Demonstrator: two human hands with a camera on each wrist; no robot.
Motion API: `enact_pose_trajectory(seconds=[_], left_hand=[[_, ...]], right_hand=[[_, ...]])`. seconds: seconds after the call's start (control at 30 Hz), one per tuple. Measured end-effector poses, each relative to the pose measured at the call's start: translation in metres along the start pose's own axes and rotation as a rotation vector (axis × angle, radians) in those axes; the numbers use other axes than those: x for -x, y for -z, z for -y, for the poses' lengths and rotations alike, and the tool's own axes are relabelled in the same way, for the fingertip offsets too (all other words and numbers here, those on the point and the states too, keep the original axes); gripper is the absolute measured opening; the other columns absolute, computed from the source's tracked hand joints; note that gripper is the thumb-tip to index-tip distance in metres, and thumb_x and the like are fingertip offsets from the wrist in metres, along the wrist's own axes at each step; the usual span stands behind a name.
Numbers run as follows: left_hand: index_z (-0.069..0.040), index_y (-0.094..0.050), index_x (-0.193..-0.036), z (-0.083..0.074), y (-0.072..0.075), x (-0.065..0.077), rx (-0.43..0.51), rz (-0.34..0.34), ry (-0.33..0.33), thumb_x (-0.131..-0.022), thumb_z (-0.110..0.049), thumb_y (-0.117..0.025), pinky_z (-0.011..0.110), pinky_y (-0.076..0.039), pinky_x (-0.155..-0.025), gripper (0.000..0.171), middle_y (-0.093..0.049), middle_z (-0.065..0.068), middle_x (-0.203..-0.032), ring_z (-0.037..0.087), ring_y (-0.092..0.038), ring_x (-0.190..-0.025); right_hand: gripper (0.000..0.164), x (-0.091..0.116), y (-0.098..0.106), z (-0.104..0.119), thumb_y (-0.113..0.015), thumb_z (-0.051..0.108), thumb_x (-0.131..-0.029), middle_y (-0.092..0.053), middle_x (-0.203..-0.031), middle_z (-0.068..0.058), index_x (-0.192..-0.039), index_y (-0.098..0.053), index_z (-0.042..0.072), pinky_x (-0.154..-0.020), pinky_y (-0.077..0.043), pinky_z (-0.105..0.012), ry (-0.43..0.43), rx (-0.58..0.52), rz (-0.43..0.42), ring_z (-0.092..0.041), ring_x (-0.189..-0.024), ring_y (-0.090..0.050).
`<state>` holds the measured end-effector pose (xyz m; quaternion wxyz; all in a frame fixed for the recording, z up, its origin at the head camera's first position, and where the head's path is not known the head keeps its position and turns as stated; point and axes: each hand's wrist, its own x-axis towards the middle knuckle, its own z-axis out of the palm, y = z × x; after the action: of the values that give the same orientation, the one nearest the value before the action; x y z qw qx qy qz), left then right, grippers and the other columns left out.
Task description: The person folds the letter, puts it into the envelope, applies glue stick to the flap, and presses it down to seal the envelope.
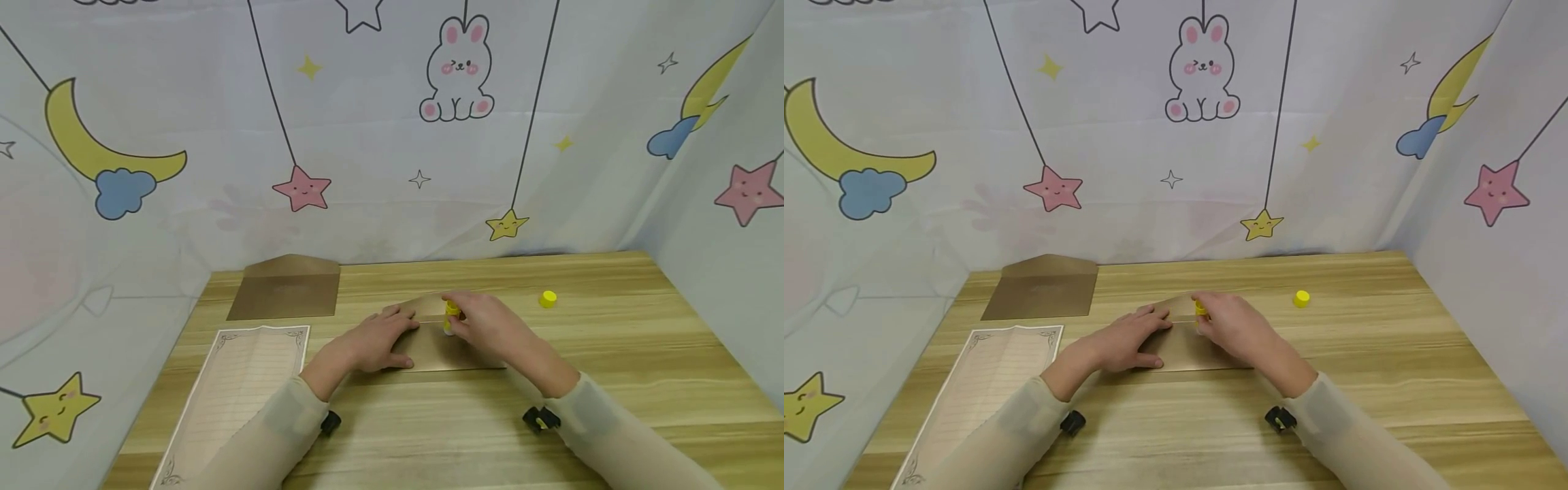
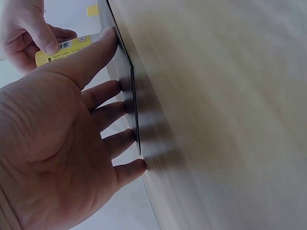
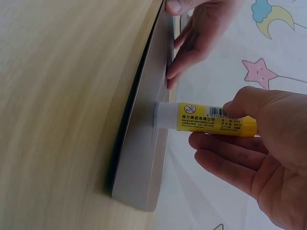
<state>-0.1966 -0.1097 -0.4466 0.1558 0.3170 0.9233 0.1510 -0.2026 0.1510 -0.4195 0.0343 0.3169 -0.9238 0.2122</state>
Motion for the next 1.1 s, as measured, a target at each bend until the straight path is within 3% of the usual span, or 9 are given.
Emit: enact_pose_trajectory(seconds=[0.37,0.53,0.83,0.97,1.1], left_hand=[[-0.011,-0.049,-0.157,-0.003,0.002,0.000,0.010,-0.002,-0.002,-0.100,-0.042,-0.075,0.062,-0.025,-0.124,0.070,-0.032,0.014,-0.171,0.039,-0.021,-0.159],[-0.010,-0.049,-0.157,-0.005,0.003,0.001,0.008,-0.002,-0.007,-0.100,-0.042,-0.075,0.062,-0.024,-0.124,0.070,-0.031,0.015,-0.171,0.040,-0.020,-0.159],[-0.010,-0.047,-0.159,-0.008,0.006,0.002,-0.044,0.008,-0.004,-0.101,-0.043,-0.073,0.060,-0.026,-0.124,0.072,-0.030,0.015,-0.171,0.040,-0.020,-0.159],[-0.010,-0.046,-0.160,-0.013,0.006,0.001,-0.095,0.011,0.012,-0.102,-0.044,-0.073,0.060,-0.030,-0.123,0.073,-0.031,0.013,-0.171,0.038,-0.022,-0.159],[-0.011,-0.046,-0.160,-0.017,0.006,0.001,-0.118,-0.004,0.032,-0.101,-0.043,-0.074,0.064,-0.034,-0.119,0.073,-0.031,0.010,-0.170,0.034,-0.023,-0.159]], right_hand=[[0.038,0.011,0.011,-0.009,-0.072,0.005,-0.097,-0.076,-0.106,-0.009,-0.133,-0.066,-0.003,-0.077,-0.061,-0.037,-0.011,0.008,-0.015,-0.019,-0.089,-0.072],[0.039,0.015,0.019,-0.008,-0.071,0.008,-0.099,-0.075,-0.105,-0.007,-0.136,-0.066,-0.002,-0.077,-0.061,-0.037,-0.056,-0.013,-0.011,-0.019,-0.091,-0.072],[0.031,0.019,0.039,-0.010,-0.075,0.018,-0.101,-0.074,-0.095,0.001,-0.126,-0.068,0.002,-0.069,-0.060,-0.032,-0.109,-0.155,-0.082,-0.013,-0.082,-0.070],[0.024,0.020,0.043,-0.013,-0.080,0.024,-0.099,-0.071,-0.087,0.005,-0.113,-0.072,0.006,-0.064,-0.056,-0.030,-0.124,-0.215,-0.154,-0.011,-0.076,-0.066],[0.026,0.022,0.044,-0.016,-0.082,0.027,-0.097,-0.070,-0.083,0.004,-0.112,-0.072,0.009,-0.059,-0.053,-0.029,-0.172,-0.285,-0.218,-0.013,-0.071,-0.065]])
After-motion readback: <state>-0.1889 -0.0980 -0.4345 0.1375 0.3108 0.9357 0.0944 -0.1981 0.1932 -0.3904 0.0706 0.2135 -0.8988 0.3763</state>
